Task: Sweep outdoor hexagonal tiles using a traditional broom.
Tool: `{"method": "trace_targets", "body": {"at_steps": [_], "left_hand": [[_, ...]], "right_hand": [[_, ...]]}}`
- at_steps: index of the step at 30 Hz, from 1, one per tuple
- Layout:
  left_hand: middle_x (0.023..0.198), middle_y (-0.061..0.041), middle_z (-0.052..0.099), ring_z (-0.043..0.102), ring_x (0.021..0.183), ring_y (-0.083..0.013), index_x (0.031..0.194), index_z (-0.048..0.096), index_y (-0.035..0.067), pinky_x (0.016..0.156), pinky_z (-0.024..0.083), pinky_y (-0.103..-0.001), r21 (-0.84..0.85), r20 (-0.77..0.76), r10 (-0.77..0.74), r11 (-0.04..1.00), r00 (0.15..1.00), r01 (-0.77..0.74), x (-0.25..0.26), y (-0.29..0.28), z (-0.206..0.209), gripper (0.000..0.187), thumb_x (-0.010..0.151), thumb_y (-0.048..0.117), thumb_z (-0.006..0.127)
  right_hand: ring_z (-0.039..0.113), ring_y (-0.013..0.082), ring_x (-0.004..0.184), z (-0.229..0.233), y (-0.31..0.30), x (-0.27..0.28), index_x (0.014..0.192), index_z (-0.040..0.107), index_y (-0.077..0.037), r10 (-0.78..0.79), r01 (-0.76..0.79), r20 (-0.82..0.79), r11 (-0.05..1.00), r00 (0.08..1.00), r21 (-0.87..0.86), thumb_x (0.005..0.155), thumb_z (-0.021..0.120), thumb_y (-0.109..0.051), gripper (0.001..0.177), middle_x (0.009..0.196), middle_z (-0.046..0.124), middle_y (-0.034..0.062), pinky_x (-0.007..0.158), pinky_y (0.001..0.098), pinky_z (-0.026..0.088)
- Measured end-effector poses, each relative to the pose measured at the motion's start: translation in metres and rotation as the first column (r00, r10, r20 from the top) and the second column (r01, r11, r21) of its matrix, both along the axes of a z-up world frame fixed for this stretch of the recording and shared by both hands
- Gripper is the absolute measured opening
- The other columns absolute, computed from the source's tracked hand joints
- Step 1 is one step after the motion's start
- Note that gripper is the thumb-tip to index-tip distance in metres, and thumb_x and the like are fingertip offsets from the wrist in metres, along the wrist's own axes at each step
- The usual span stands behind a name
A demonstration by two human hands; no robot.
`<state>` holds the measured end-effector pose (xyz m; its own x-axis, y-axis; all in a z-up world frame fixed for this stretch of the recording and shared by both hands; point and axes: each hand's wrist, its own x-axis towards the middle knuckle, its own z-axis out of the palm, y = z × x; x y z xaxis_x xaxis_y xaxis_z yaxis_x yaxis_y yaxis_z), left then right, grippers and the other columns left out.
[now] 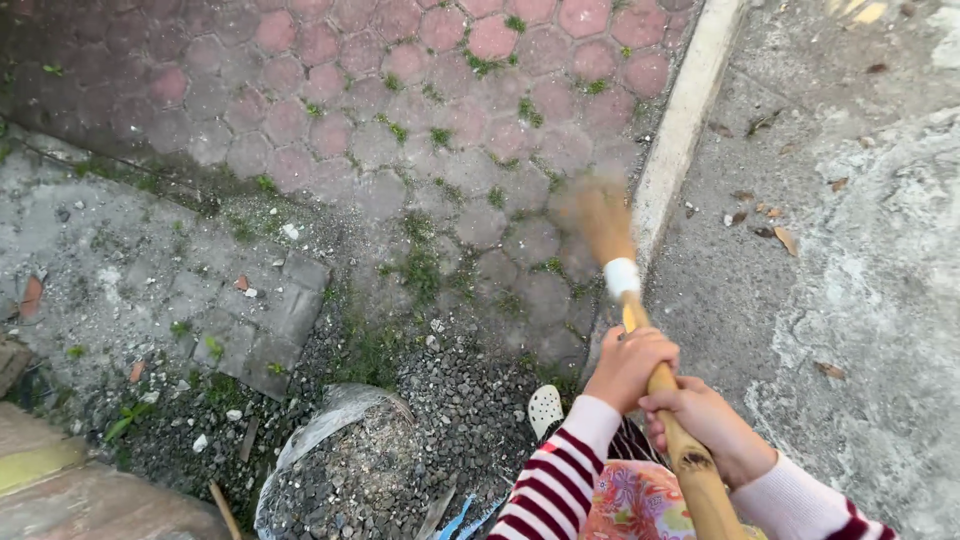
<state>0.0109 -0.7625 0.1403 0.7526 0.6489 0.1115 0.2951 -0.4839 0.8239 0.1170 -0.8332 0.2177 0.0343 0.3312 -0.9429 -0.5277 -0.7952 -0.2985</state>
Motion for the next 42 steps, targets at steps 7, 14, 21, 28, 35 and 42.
{"method": "trace_targets", "body": {"at_steps": [7,14,21,28,35,42], "left_hand": [[0.090,0.004,0.065,0.065,0.105,-0.0184,0.084,0.062,0.019,0.104,0.041,-0.051,0.150,-0.025,-0.079,0.985,0.997,0.082,0.008,0.019,0.010,0.004,0.086,0.020,0.065],[0.125,-0.009,0.065,0.059,0.125,-0.0303,0.109,0.067,0.013,0.095,0.046,-0.048,0.195,-0.110,-0.042,0.979,0.993,0.063,0.037,0.050,-0.065,0.031,0.078,0.010,0.069],[0.136,-0.007,0.065,0.058,0.133,-0.0290,0.125,0.066,0.014,0.101,0.049,-0.044,0.072,-0.197,-0.282,0.951,0.939,0.301,0.098,0.033,-0.070,0.039,0.087,0.007,0.068],[0.139,-0.010,0.063,0.057,0.134,-0.0317,0.123,0.068,0.010,0.105,0.050,-0.044,0.049,0.003,-0.373,0.927,0.928,0.372,0.131,0.014,-0.024,0.043,0.081,0.004,0.071],[0.138,-0.008,0.063,0.056,0.135,-0.0299,0.121,0.068,0.012,0.109,0.050,-0.043,-0.059,-0.146,-0.402,0.916,0.904,0.398,0.152,-0.009,-0.069,0.043,0.079,0.007,0.071],[0.144,-0.006,0.062,0.051,0.144,-0.0312,0.127,0.066,0.013,0.107,0.049,-0.046,0.050,-0.107,-0.585,0.805,0.804,0.592,0.195,-0.032,-0.098,0.047,0.080,0.010,0.074]], "right_hand": [[0.050,0.0190,0.045,-0.002,-0.003,0.002,0.097,0.047,-0.004,-0.066,0.052,0.090,0.987,0.994,0.150,0.083,0.068,0.006,0.027,0.063,0.051,0.0086,0.038,0.0333,0.042],[0.058,0.0187,0.049,-0.167,0.023,0.069,0.103,0.063,0.004,-0.042,0.045,-0.015,0.955,0.999,0.292,0.080,0.072,0.005,0.025,0.067,0.062,0.0120,0.042,0.0319,0.049],[0.059,0.0241,0.045,-0.193,-0.015,0.105,0.099,0.063,0.005,-0.346,0.251,0.266,0.909,0.900,0.334,0.080,0.062,0.001,0.019,0.065,0.063,0.0156,0.041,0.0364,0.051],[0.056,0.0208,0.046,-0.095,-0.037,0.117,0.109,0.063,-0.003,-0.450,0.399,0.271,0.889,0.851,0.226,0.076,0.064,0.004,0.034,0.066,0.060,0.0110,0.039,0.0368,0.049],[0.056,0.0193,0.046,-0.163,-0.079,0.151,0.105,0.061,0.004,-0.380,0.368,0.019,0.906,0.925,0.209,0.079,0.069,0.006,0.027,0.066,0.059,0.0113,0.038,0.0344,0.047],[0.058,0.0239,0.042,-0.130,-0.094,0.160,0.109,0.061,0.003,-0.317,0.298,0.347,0.948,0.883,0.109,0.077,0.065,0.006,0.032,0.063,0.060,0.0132,0.036,0.0394,0.049]]}}
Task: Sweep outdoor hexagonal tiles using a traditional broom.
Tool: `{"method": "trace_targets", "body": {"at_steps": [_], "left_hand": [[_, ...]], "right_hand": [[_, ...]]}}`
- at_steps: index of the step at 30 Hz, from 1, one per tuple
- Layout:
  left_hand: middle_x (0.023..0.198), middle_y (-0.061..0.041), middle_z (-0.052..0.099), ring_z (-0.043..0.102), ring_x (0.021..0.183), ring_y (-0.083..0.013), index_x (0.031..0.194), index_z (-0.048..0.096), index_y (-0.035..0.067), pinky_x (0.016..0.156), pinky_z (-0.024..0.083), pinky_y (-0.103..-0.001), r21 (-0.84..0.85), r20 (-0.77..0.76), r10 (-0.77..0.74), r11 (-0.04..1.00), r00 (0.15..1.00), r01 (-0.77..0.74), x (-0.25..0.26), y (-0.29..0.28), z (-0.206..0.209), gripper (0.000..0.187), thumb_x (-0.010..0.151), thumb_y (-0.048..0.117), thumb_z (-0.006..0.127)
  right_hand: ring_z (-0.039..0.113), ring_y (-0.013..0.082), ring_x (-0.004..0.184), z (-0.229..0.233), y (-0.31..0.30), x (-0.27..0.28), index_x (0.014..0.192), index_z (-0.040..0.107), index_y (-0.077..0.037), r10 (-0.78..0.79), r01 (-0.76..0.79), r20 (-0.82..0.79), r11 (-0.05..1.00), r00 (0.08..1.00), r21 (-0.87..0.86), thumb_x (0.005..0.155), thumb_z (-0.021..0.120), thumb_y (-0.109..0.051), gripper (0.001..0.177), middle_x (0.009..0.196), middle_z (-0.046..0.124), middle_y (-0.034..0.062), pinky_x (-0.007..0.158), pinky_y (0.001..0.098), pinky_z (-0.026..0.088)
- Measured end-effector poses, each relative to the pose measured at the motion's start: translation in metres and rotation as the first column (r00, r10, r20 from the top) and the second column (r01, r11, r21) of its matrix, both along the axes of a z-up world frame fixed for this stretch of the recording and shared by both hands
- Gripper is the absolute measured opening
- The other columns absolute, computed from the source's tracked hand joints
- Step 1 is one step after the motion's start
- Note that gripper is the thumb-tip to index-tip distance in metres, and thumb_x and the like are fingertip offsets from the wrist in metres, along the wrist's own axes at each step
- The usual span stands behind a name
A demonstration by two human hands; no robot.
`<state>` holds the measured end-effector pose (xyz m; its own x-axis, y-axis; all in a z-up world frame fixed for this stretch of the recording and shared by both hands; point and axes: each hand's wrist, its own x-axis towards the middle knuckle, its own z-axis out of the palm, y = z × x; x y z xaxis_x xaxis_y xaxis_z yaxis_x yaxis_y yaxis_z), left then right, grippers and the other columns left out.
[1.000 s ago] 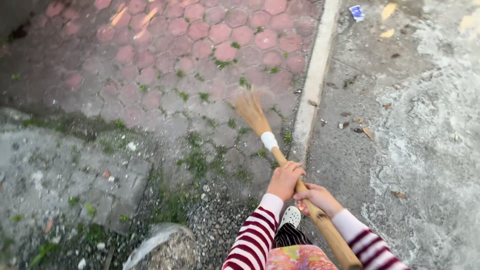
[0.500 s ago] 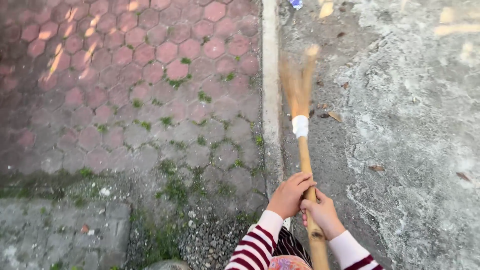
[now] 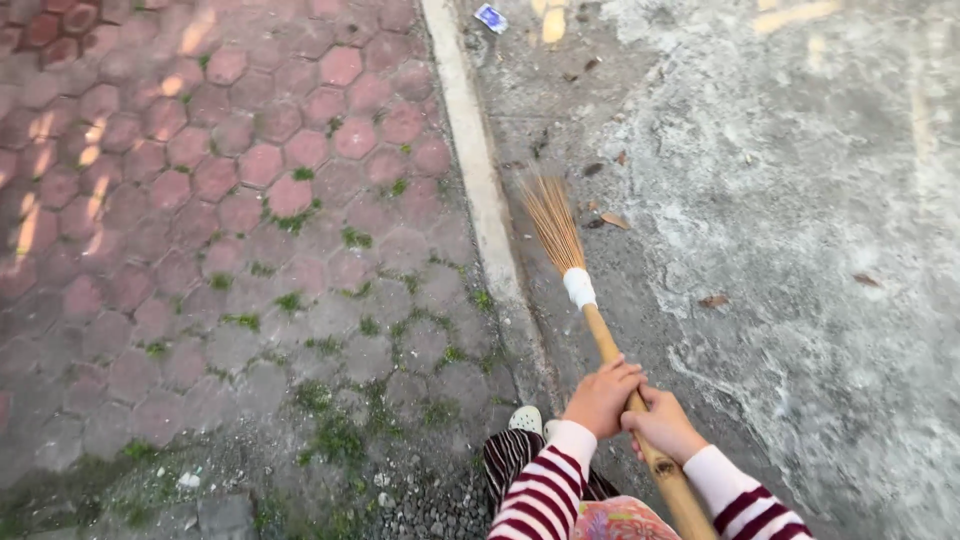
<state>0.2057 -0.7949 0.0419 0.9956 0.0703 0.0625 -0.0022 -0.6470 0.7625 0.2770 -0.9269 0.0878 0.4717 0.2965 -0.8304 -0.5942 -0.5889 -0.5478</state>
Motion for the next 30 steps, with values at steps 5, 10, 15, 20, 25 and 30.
{"method": "trace_targets", "body": {"at_steps": [5,10,15,20,25,30], "left_hand": [[0.143,-0.007,0.061,0.047,0.147,-0.0327,0.123,0.063,0.012,0.105,0.050,-0.047,-0.059,-0.043,-0.094,0.994,0.995,0.091,0.009,-0.026,0.031,0.047,0.078,0.009,0.074],[0.148,-0.010,0.056,0.046,0.146,-0.0337,0.130,0.059,0.010,0.106,0.050,-0.048,-0.088,-0.156,-0.203,0.978,0.967,0.191,0.015,-0.055,0.011,0.050,0.082,0.003,0.069],[0.153,-0.014,0.052,0.046,0.145,-0.0335,0.144,0.053,0.008,0.111,0.045,-0.047,-0.075,-0.097,-0.131,0.989,0.987,0.124,0.046,-0.062,0.028,0.066,0.080,-0.004,0.062],[0.155,-0.014,0.050,0.045,0.145,-0.0336,0.146,0.052,0.008,0.114,0.043,-0.047,-0.024,-0.055,-0.034,0.999,0.998,0.033,0.076,-0.079,0.021,0.069,0.078,-0.006,0.060],[0.157,-0.013,0.047,0.044,0.145,-0.0334,0.146,0.051,0.011,0.113,0.043,-0.047,-0.069,-0.168,0.040,0.996,0.985,-0.052,0.104,-0.140,0.019,0.067,0.081,-0.003,0.064],[0.159,-0.014,0.041,0.036,0.149,-0.0341,0.141,0.052,0.013,0.113,0.041,-0.049,-0.075,-0.355,-0.039,0.997,0.934,0.013,0.120,-0.204,-0.011,0.066,0.078,0.001,0.070]], "right_hand": [[0.058,0.0237,0.043,0.021,-0.045,0.017,0.116,0.062,-0.002,0.063,-0.066,-0.077,0.997,0.995,-0.033,0.078,0.070,0.002,0.039,0.062,0.061,0.0135,0.037,0.0394,0.048],[0.060,0.0244,0.045,-0.010,-0.085,0.045,0.127,0.061,-0.004,0.107,-0.123,-0.201,0.990,0.974,-0.069,0.077,0.072,0.004,0.051,0.065,0.064,0.0137,0.038,0.0399,0.050],[0.058,0.0235,0.046,-0.021,-0.089,0.093,0.138,0.060,-0.005,-0.009,0.013,0.028,0.986,1.000,-0.169,0.074,0.068,0.009,0.066,0.066,0.062,0.0140,0.039,0.0402,0.050],[0.057,0.0237,0.045,0.009,-0.114,0.105,0.142,0.053,-0.010,-0.008,0.024,0.122,0.992,0.993,-0.126,0.075,0.069,0.007,0.071,0.065,0.062,0.0138,0.039,0.0396,0.050],[0.057,0.0229,0.044,0.007,-0.162,0.118,0.145,0.053,-0.015,0.119,-0.121,-0.031,0.988,0.992,-0.095,0.076,0.072,0.003,0.073,0.066,0.063,0.0122,0.038,0.0389,0.049],[0.061,0.0224,0.047,-0.047,-0.221,0.161,0.142,0.052,-0.003,0.210,-0.223,-0.143,0.972,0.967,-0.078,0.074,0.074,0.006,0.072,0.070,0.064,0.0153,0.039,0.0375,0.051]]}}
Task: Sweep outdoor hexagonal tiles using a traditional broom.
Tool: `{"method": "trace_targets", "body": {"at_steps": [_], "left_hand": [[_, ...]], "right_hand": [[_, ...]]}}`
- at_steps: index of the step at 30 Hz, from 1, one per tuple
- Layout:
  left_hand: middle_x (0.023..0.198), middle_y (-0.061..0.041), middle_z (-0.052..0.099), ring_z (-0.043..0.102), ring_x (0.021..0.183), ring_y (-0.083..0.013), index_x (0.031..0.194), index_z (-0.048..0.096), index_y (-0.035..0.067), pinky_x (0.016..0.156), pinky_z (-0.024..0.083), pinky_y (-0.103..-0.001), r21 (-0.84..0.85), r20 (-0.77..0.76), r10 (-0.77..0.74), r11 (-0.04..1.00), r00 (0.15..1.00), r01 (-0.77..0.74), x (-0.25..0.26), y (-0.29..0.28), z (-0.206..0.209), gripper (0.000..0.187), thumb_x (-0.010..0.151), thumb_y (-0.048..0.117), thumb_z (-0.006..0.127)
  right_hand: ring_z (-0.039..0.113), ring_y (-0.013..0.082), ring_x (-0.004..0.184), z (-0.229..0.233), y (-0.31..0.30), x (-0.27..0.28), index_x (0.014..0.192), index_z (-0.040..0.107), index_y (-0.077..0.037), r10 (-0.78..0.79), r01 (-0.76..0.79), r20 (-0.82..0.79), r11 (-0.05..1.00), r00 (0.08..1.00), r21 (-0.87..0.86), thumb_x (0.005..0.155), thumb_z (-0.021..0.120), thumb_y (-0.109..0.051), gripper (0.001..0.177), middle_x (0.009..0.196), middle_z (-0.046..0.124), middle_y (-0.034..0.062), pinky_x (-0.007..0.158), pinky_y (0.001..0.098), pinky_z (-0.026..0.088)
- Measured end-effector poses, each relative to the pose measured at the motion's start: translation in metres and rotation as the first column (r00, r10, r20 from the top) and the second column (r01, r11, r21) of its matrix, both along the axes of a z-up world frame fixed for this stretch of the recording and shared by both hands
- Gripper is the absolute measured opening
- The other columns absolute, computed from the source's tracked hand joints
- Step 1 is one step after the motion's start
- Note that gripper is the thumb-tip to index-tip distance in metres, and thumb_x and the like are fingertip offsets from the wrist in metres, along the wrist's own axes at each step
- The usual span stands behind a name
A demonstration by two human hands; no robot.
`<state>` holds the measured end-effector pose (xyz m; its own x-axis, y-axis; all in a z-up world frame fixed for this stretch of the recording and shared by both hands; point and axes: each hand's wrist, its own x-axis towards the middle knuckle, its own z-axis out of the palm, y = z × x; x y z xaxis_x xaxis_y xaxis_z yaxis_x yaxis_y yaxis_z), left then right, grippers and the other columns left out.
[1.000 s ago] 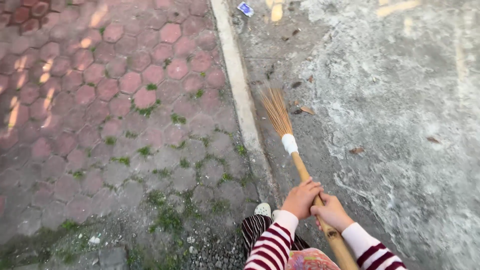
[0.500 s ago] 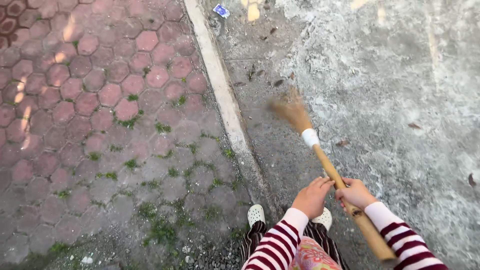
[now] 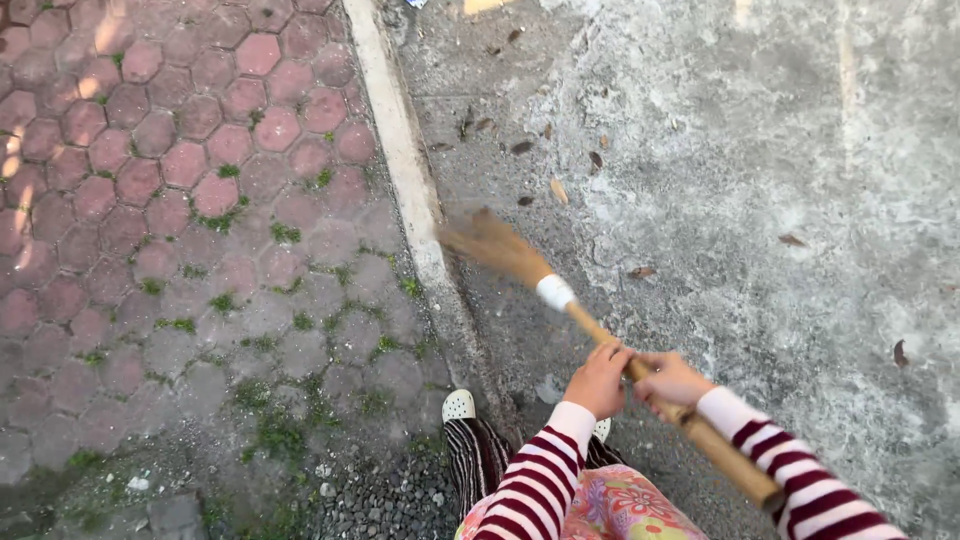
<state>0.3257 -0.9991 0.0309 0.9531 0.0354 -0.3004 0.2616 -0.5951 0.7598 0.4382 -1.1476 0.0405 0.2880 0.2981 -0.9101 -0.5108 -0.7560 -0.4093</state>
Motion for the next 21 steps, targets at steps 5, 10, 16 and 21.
{"method": "trace_targets", "body": {"at_steps": [5,10,16,21], "left_hand": [[0.160,-0.013,0.042,0.039,0.149,-0.0342,0.146,0.049,0.013,0.115,0.040,-0.047,-0.043,0.094,0.046,0.998,0.995,-0.043,0.021,-0.033,0.012,0.069,0.081,0.000,0.067],[0.160,-0.015,0.042,0.040,0.148,-0.0354,0.149,0.047,0.012,0.119,0.037,-0.047,-0.085,0.162,0.103,0.992,0.981,-0.090,0.046,-0.032,0.022,0.070,0.083,0.001,0.067],[0.158,-0.019,0.042,0.039,0.146,-0.0400,0.155,0.039,0.008,0.120,0.034,-0.046,-0.100,0.149,0.253,0.965,0.956,-0.240,0.051,-0.010,0.006,0.077,0.083,-0.001,0.065],[0.159,-0.020,0.040,0.039,0.146,-0.0390,0.151,0.042,0.007,0.120,0.033,-0.044,-0.033,0.030,0.313,0.950,0.949,-0.312,0.040,0.030,-0.011,0.073,0.083,-0.003,0.063]], "right_hand": [[0.058,0.0233,0.048,-0.010,-0.045,0.096,0.135,0.057,0.001,-0.154,0.165,0.208,0.986,0.966,-0.033,0.074,0.070,0.011,0.063,0.071,0.066,0.0169,0.039,0.0395,0.049],[0.057,0.0224,0.048,0.023,-0.032,0.101,0.133,0.059,0.005,-0.316,0.302,0.363,0.948,0.877,0.096,0.075,0.067,0.012,0.059,0.072,0.060,0.0135,0.039,0.0399,0.050],[0.060,0.0203,0.046,0.011,0.024,0.071,0.144,0.053,-0.010,-0.188,0.144,0.159,0.957,0.969,0.251,0.075,0.069,0.004,0.072,0.071,0.066,0.0123,0.039,0.0375,0.051],[0.060,0.0189,0.046,-0.027,0.072,0.092,0.140,0.061,-0.002,0.064,-0.074,0.054,0.973,0.996,0.217,0.074,0.072,0.006,0.067,0.074,0.064,0.0165,0.038,0.0342,0.051]]}}
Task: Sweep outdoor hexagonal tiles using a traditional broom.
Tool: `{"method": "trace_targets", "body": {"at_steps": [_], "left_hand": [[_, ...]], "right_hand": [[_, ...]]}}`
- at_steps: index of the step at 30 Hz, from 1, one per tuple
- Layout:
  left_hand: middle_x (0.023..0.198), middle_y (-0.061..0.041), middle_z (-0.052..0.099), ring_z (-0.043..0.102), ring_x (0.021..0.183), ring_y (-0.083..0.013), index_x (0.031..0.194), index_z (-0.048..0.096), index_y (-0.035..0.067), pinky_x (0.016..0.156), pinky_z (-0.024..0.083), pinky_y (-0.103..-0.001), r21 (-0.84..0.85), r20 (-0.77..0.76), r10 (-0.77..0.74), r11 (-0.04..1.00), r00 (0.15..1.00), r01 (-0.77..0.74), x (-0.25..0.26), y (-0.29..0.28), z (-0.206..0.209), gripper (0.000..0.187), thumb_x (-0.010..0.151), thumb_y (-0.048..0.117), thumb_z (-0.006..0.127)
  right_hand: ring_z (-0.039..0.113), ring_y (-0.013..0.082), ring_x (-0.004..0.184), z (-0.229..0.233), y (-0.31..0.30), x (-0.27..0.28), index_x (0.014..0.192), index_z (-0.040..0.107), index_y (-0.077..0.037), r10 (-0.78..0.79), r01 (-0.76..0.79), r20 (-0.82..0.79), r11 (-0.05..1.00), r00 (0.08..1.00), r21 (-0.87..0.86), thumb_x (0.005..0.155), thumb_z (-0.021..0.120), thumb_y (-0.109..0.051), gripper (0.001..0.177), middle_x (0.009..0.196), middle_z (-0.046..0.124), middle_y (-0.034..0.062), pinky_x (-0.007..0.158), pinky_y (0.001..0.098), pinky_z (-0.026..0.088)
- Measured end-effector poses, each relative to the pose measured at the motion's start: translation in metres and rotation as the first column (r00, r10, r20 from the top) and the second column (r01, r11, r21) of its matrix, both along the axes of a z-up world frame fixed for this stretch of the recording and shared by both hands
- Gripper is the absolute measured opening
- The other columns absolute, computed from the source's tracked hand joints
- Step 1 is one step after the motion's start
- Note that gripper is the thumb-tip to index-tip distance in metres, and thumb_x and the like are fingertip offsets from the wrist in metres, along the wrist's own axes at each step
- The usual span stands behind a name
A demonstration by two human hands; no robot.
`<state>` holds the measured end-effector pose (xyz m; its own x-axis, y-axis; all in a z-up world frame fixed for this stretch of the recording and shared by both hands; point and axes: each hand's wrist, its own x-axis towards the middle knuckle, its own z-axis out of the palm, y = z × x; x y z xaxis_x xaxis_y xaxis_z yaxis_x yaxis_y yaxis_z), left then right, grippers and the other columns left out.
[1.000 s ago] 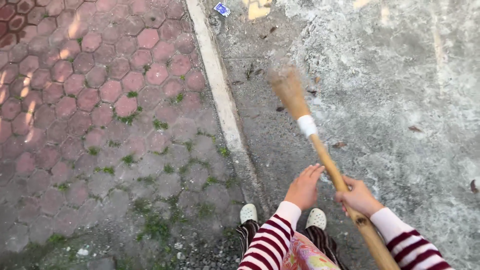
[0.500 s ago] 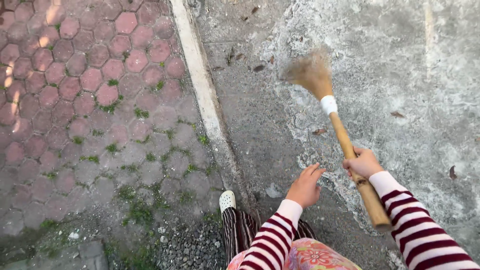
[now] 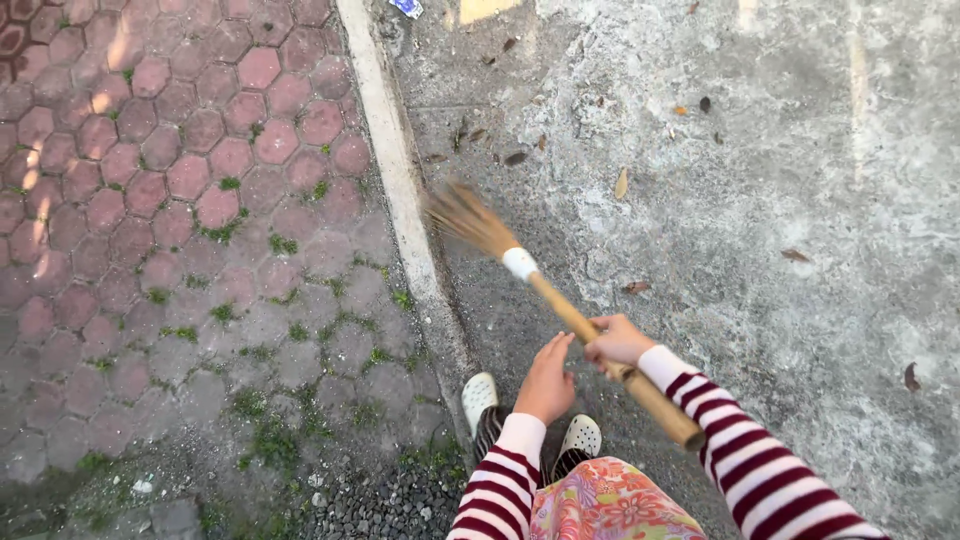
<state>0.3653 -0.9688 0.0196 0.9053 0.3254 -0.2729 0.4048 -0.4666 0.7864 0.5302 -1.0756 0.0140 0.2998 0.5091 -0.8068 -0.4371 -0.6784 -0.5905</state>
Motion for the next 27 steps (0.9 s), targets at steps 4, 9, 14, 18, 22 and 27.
{"method": "trace_targets", "body": {"at_steps": [4,9,14,18,22,27], "left_hand": [[0.158,-0.018,0.043,0.040,0.146,-0.0366,0.150,0.043,0.007,0.120,0.033,-0.042,-0.038,0.022,0.013,0.999,1.000,-0.012,0.016,0.025,0.007,0.070,0.083,-0.002,0.062],[0.160,-0.018,0.041,0.039,0.148,-0.0351,0.154,0.039,0.007,0.121,0.033,-0.042,-0.092,0.056,-0.019,0.995,0.998,0.024,0.050,0.058,0.016,0.073,0.086,-0.003,0.061],[0.161,-0.020,0.036,0.035,0.149,-0.0374,0.157,0.030,0.006,0.121,0.031,-0.043,-0.093,0.109,-0.034,0.995,0.993,0.044,0.093,0.116,0.026,0.082,0.082,-0.004,0.063],[0.161,-0.025,0.028,0.032,0.148,-0.0405,0.155,0.034,0.009,0.121,0.031,-0.043,-0.111,-0.069,-0.051,0.993,0.996,0.043,0.113,0.167,0.029,0.082,0.081,-0.002,0.068],[0.161,-0.026,0.028,0.031,0.148,-0.0421,0.152,0.040,0.009,0.121,0.031,-0.044,-0.090,-0.141,-0.070,0.994,0.988,0.057,0.118,0.206,-0.026,0.076,0.082,-0.002,0.067],[0.161,-0.022,0.037,0.037,0.147,-0.0404,0.152,0.041,0.009,0.121,0.033,-0.045,-0.122,0.010,-0.090,0.988,0.996,0.090,0.145,0.231,-0.019,0.073,0.084,-0.003,0.062]], "right_hand": [[0.060,0.0220,0.048,-0.022,-0.003,0.070,0.140,0.054,-0.001,-0.187,0.197,0.087,0.973,0.978,-0.119,0.073,0.071,0.012,0.070,0.076,0.066,0.0171,0.038,0.0379,0.050],[0.058,0.0219,0.047,0.005,0.023,0.089,0.130,0.057,0.012,-0.395,0.405,0.292,0.914,0.871,0.026,0.084,0.068,0.006,0.047,0.070,0.060,0.0140,0.039,0.0370,0.050],[0.056,0.0203,0.044,0.039,0.062,0.071,0.137,0.059,-0.007,-0.393,0.390,0.117,0.920,0.912,0.045,0.077,0.069,0.006,0.062,0.065,0.061,0.0117,0.037,0.0364,0.049],[0.058,0.0200,0.044,0.023,0.137,0.051,0.143,0.055,-0.010,-0.225,0.228,-0.067,0.973,0.972,0.035,0.075,0.071,0.004,0.071,0.067,0.064,0.0116,0.037,0.0360,0.049],[0.060,0.0204,0.046,-0.001,0.181,0.082,0.147,0.052,-0.012,-0.119,0.117,-0.086,0.993,0.989,-0.024,0.074,0.070,0.006,0.078,0.070,0.068,0.0114,0.039,0.0361,0.051],[0.058,0.0212,0.048,-0.016,0.192,0.115,0.148,0.051,-0.001,-0.372,0.371,0.010,0.926,0.928,-0.063,0.074,0.070,0.008,0.076,0.068,0.062,0.0108,0.040,0.0373,0.050]]}}
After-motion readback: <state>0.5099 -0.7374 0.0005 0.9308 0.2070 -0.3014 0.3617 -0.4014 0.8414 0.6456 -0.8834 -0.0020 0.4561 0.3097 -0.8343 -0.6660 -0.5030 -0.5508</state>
